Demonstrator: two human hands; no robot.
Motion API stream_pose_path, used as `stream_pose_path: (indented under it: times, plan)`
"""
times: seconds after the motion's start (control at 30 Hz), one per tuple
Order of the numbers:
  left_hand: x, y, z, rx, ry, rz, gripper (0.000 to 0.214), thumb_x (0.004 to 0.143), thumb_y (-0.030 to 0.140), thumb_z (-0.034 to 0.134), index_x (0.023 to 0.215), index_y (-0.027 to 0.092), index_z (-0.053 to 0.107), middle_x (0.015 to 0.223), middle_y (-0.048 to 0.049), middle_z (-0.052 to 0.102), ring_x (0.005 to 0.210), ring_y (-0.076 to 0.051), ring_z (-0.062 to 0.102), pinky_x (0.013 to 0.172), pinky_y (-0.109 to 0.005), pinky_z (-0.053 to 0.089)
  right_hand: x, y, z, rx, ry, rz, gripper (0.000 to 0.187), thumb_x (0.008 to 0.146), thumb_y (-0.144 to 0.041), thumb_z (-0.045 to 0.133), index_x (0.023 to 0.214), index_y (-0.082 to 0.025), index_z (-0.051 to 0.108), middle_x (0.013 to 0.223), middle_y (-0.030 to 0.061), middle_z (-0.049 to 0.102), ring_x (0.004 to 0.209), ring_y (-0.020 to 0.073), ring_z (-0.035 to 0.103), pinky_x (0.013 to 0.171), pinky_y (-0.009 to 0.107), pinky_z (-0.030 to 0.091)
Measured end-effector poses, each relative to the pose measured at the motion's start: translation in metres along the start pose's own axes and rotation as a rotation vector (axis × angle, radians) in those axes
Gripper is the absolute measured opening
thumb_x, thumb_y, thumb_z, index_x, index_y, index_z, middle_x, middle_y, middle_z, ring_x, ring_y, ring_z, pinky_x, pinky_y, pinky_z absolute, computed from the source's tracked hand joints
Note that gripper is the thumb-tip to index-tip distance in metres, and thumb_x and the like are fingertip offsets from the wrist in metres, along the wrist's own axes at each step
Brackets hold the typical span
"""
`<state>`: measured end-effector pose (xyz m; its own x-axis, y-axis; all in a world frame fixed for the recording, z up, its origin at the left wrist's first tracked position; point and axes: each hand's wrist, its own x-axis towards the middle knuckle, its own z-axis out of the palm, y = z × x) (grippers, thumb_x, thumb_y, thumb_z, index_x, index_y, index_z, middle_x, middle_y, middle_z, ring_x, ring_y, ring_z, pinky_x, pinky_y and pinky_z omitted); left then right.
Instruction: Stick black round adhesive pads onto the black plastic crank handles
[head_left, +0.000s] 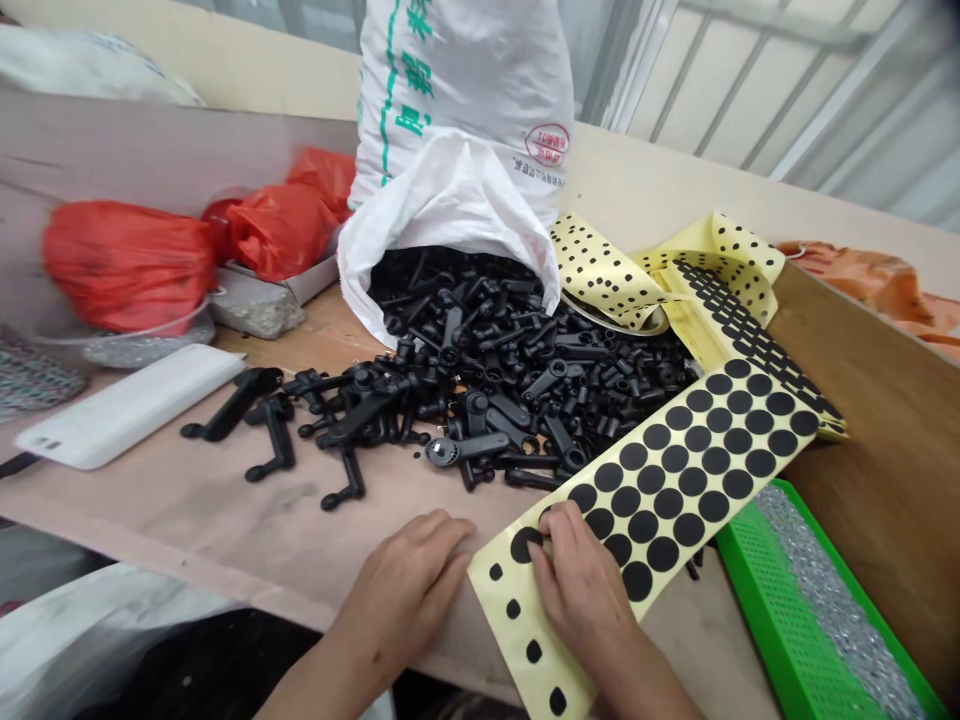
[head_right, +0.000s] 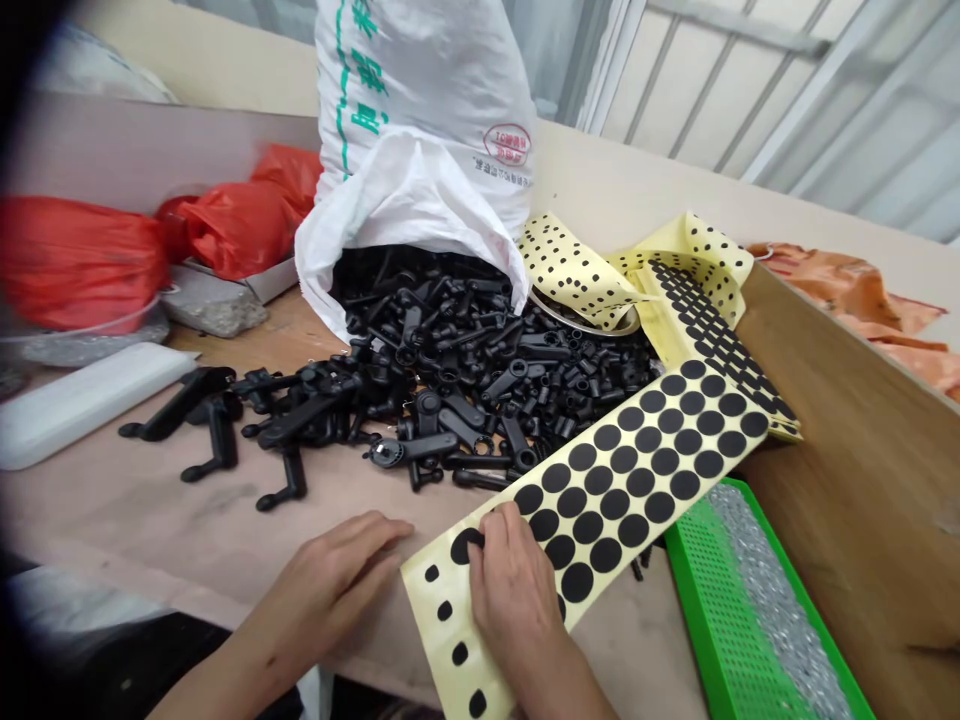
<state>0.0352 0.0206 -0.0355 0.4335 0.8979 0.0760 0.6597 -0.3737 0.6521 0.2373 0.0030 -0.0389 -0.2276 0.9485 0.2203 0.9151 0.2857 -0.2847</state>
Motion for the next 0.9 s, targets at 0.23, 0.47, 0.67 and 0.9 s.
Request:
stream_pose_path:
  times: [0.23, 0.47, 0.67, 0.9]
  plan:
    - [-0.001, -0.004, 0.005, -0.02, 0.032, 0.032, 0.023, 0.09, 0.02, 0.039, 0.103, 0.022, 0.058, 0.092, -0.0037, 0.063, 0.087, -0.02, 0.059, 0.074, -0.031, 0.046, 0.0, 0.002, 0.004, -0.03, 0.065, -0.013, 0.005, 0.087, -0.016, 0.037, 0.086, -0.02, 0.039, 0.085, 0.0072, 0.05, 0.066, 0.0194, 0.055, 0.053, 0.03, 0.045]
    - [-0.003, 0.0, 0.009, 0.051, 0.008, 0.042, 0.025, 0.091, 0.019, 0.034, 0.099, 0.023, 0.057, 0.089, -0.0032, 0.058, 0.086, -0.021, 0.055, 0.075, -0.034, 0.045, 0.002, 0.004, 0.005, -0.068, 0.032, 0.002, 0.006, 0.087, -0.019, 0.04, 0.083, -0.018, 0.045, 0.09, 0.0089, 0.052, 0.06, 0.0175, 0.056, 0.051, 0.03, 0.046]
    - [-0.009, 0.002, 0.013, 0.07, 0.031, 0.059, 0.024, 0.092, 0.019, 0.032, 0.094, 0.023, 0.057, 0.087, -0.0034, 0.056, 0.083, -0.021, 0.053, 0.073, -0.034, 0.045, -0.002, 0.006, 0.007, -0.007, 0.096, -0.082, 0.017, 0.087, -0.01, 0.037, 0.077, -0.02, 0.047, 0.081, 0.0057, 0.052, 0.065, 0.0168, 0.055, 0.054, 0.028, 0.043]
    - [-0.008, 0.0, 0.012, -0.026, 0.095, 0.085, 0.024, 0.092, 0.019, 0.034, 0.095, 0.022, 0.058, 0.086, -0.0037, 0.058, 0.082, -0.021, 0.054, 0.072, -0.033, 0.046, -0.006, 0.009, 0.009, -0.058, 0.133, -0.307, 0.019, 0.083, -0.001, 0.041, 0.076, -0.017, 0.051, 0.078, 0.0078, 0.055, 0.072, 0.0189, 0.053, 0.064, 0.032, 0.046]
